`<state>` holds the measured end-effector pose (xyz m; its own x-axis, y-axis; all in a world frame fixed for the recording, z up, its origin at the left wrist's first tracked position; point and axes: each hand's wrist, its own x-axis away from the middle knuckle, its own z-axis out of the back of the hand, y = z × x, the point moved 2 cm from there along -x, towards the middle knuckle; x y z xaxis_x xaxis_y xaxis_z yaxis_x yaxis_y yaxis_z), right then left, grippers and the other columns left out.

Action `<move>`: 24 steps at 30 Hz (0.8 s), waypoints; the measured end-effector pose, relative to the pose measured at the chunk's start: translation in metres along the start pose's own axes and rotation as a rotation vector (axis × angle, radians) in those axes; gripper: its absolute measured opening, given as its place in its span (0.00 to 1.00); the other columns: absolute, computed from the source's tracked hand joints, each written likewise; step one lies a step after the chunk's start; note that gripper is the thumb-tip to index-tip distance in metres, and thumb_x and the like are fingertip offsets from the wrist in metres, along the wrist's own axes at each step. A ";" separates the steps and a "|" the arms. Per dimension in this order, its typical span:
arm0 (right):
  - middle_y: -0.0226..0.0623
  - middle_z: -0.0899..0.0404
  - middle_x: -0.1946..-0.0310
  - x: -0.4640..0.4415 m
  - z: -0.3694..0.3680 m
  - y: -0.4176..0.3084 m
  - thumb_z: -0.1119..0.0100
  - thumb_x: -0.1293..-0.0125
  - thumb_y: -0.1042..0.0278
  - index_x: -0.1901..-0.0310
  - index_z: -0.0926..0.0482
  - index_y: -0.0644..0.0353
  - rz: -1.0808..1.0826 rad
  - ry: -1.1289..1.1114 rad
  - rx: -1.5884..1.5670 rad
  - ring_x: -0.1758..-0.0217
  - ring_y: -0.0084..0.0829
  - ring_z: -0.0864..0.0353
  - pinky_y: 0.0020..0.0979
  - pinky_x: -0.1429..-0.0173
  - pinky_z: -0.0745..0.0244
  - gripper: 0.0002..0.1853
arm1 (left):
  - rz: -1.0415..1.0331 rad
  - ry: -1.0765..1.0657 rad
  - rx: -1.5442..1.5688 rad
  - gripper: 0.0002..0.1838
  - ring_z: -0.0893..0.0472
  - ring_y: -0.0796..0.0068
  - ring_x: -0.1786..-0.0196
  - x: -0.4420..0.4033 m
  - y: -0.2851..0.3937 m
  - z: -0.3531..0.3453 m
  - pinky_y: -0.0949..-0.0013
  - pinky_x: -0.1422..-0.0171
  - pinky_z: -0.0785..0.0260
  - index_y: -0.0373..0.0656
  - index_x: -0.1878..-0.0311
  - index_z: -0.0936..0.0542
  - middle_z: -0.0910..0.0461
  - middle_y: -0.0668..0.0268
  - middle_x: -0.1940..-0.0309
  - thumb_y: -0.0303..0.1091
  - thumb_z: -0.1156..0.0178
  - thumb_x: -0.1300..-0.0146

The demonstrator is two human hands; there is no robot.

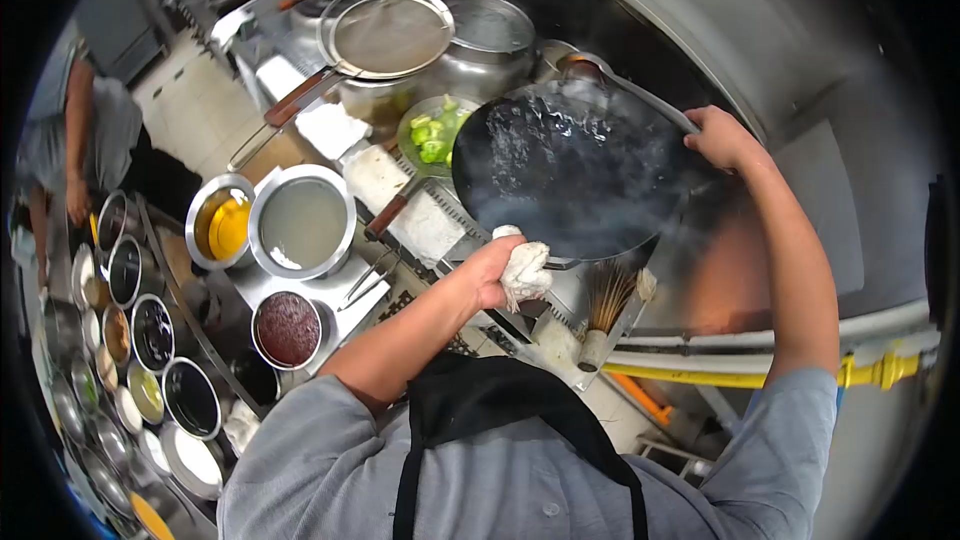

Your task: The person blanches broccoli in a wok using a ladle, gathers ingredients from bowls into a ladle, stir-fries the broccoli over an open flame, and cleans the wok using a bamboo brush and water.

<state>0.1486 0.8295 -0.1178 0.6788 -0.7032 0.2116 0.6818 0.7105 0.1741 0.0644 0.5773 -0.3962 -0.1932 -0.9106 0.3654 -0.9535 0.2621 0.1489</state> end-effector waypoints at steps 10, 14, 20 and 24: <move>0.42 0.20 0.69 -0.024 0.110 -0.109 0.40 0.41 0.72 0.39 0.26 0.58 -0.121 -0.050 0.132 0.77 0.31 0.26 0.35 0.71 0.31 0.25 | 0.147 -0.505 0.168 0.20 0.18 0.60 0.70 0.016 0.067 0.078 0.60 0.72 0.25 0.41 0.58 0.20 0.20 0.57 0.70 0.50 0.46 0.40; 0.34 0.27 0.77 -0.026 0.140 -0.136 0.42 0.40 0.72 0.37 0.29 0.56 -0.149 -0.059 0.160 0.84 0.26 0.34 0.33 0.82 0.38 0.27 | 0.310 -0.565 0.413 0.24 0.27 0.67 0.74 -0.001 0.044 0.092 0.65 0.74 0.34 0.35 0.52 0.27 0.28 0.60 0.71 0.46 0.44 0.45; 0.36 0.22 0.72 -0.003 0.160 -0.122 0.43 0.42 0.75 0.37 0.28 0.56 -0.171 -0.050 0.207 0.71 0.28 0.22 0.32 0.66 0.27 0.28 | 0.347 -0.544 0.258 0.24 0.26 0.66 0.73 -0.035 0.022 0.092 0.64 0.69 0.30 0.33 0.51 0.28 0.27 0.58 0.71 0.41 0.45 0.46; 0.54 0.20 0.54 -0.021 0.130 -0.009 0.38 0.43 0.75 0.41 0.28 0.68 0.007 0.040 0.081 0.52 0.39 0.19 0.35 0.48 0.27 0.27 | 0.220 -0.241 -0.025 0.16 0.18 0.63 0.68 -0.055 0.037 0.079 0.58 0.60 0.23 0.37 0.59 0.21 0.19 0.58 0.68 0.39 0.47 0.43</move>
<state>0.0930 0.8409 0.0009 0.6947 -0.6979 0.1743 0.6541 0.7137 0.2506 0.0214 0.6113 -0.4836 -0.4465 -0.8797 0.1634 -0.8772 0.4664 0.1140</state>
